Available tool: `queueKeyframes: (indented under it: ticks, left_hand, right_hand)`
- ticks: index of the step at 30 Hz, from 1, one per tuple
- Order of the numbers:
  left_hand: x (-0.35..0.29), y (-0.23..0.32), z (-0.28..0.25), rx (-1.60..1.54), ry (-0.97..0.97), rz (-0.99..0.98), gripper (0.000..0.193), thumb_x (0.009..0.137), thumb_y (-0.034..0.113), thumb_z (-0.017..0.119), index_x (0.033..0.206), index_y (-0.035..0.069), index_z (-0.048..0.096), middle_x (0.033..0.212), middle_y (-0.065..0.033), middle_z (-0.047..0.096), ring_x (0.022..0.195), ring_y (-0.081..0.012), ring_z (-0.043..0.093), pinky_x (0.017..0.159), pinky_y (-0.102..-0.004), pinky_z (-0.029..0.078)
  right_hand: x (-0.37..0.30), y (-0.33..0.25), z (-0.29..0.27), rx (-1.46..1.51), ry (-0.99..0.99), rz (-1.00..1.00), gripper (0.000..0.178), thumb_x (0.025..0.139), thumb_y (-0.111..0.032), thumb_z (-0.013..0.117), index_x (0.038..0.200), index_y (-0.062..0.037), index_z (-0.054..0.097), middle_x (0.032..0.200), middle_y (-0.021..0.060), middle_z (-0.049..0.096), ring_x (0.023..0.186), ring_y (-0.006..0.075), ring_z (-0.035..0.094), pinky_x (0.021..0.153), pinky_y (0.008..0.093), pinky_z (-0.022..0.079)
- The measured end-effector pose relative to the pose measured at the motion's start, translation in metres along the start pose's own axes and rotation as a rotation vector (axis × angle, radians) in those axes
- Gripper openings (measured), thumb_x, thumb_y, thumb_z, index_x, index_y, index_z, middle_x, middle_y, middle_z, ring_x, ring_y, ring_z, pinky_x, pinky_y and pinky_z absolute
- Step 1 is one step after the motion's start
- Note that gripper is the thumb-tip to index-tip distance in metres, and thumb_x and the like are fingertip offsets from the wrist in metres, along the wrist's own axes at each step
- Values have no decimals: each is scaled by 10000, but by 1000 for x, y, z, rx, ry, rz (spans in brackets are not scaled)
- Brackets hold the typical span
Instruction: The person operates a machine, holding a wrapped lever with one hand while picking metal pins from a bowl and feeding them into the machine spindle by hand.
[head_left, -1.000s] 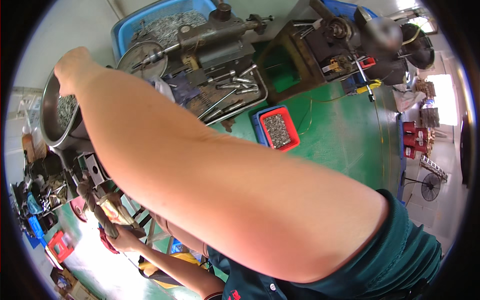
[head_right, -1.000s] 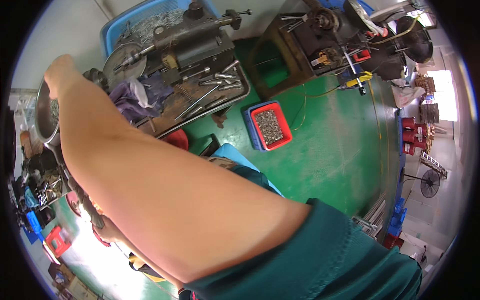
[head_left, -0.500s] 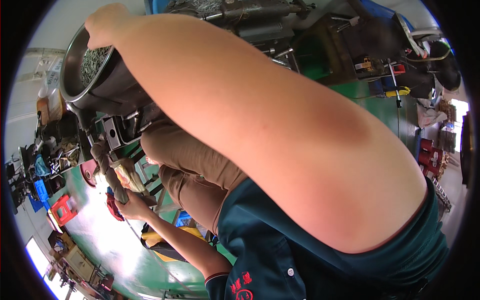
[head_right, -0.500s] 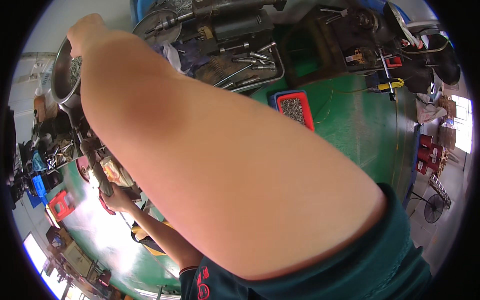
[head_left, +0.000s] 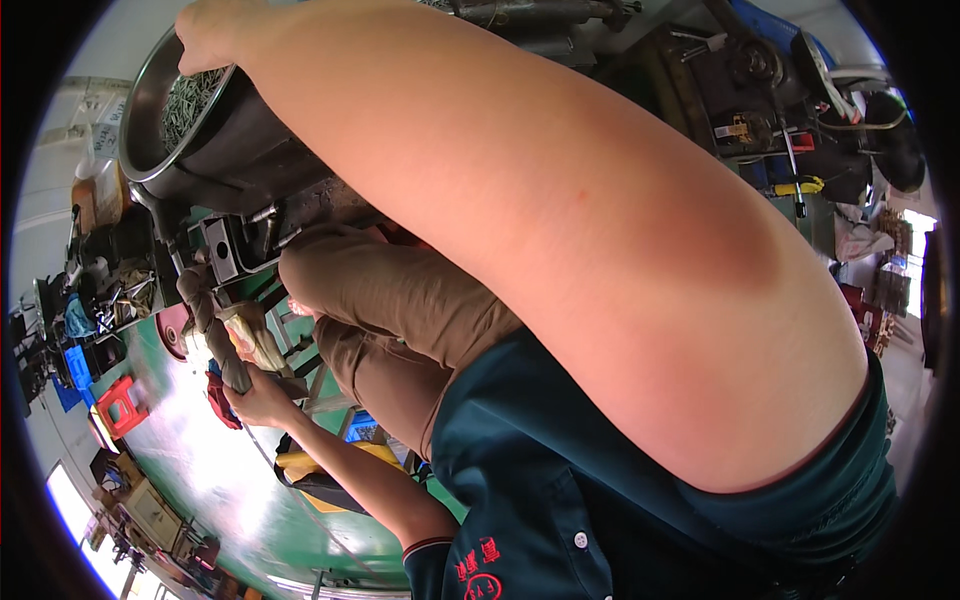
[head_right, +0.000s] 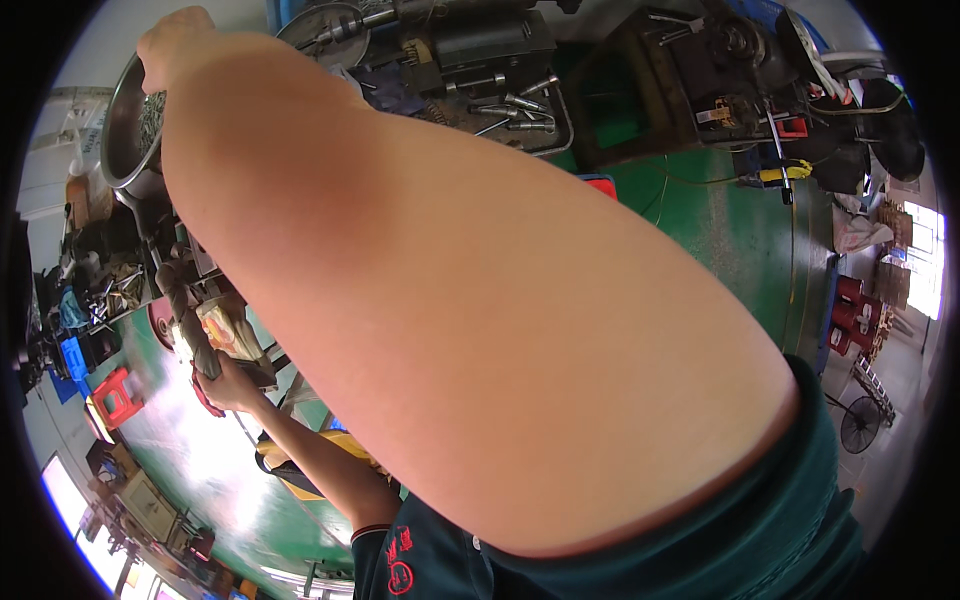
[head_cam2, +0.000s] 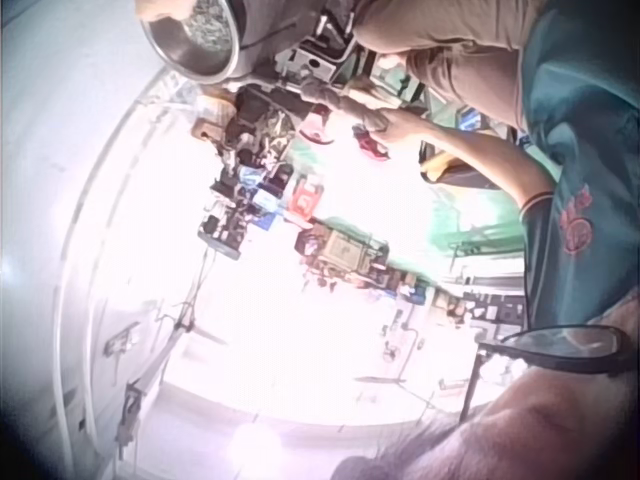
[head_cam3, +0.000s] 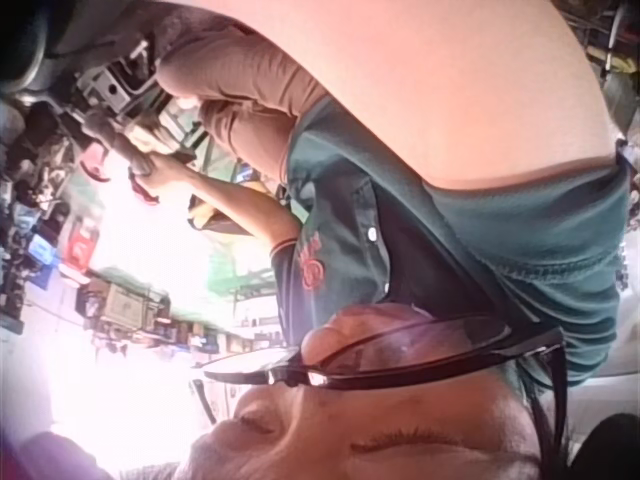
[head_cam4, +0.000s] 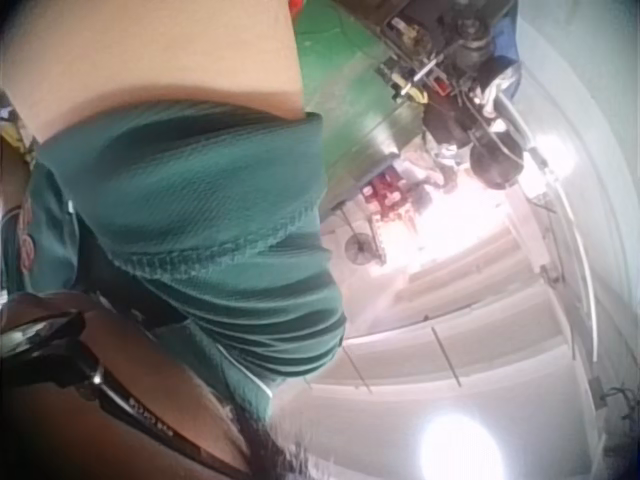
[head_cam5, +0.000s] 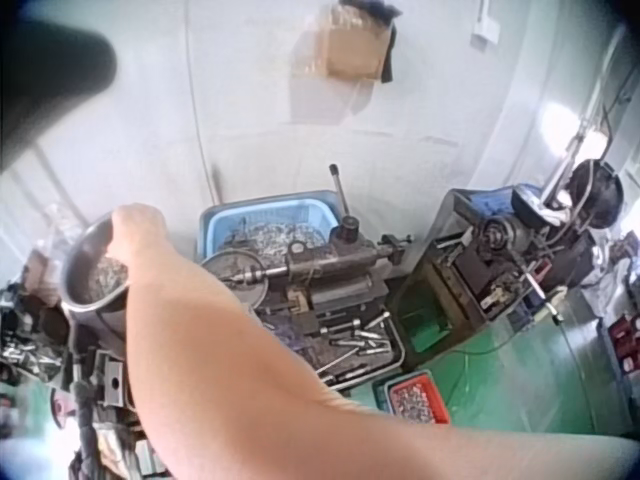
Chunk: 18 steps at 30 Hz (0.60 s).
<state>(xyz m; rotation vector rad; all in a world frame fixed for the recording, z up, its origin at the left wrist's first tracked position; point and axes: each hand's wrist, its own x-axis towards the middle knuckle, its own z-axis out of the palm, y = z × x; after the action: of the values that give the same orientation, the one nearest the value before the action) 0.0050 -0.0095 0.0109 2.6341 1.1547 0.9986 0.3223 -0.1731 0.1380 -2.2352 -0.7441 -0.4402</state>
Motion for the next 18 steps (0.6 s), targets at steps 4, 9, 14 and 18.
queueKeyframes:
  ticks: [4,9,14,18]
  left_hand:
    - [1,-1,0,11,-6,-22,349,612,333,583,717,1,565,607,-163,557,560,-335,525,533,-418,398]
    - [1,2,1,-14,-8,-38,353,606,336,584,726,4,566,614,-160,560,564,-333,527,541,-417,401]
    - [1,1,-1,2,-16,-38,353,607,334,584,722,0,565,614,-163,561,566,-335,528,541,-417,401]
    - [0,-1,0,1,-14,-27,352,609,328,586,717,-6,563,610,-168,559,567,-338,528,537,-417,400]
  right_hand:
    - [2,-1,-1,-28,-80,39,255,617,-213,618,792,-28,607,840,152,585,834,256,549,736,337,427]
    - [2,-2,-7,-46,-127,59,253,630,-213,612,803,-30,605,846,152,583,834,257,549,740,335,427]
    - [1,-2,-6,-17,-109,65,252,632,-211,610,804,-28,605,844,155,583,830,257,551,737,335,428]
    - [1,-3,-7,-6,-121,65,252,632,-208,608,805,-24,605,847,159,582,834,258,550,740,336,426]
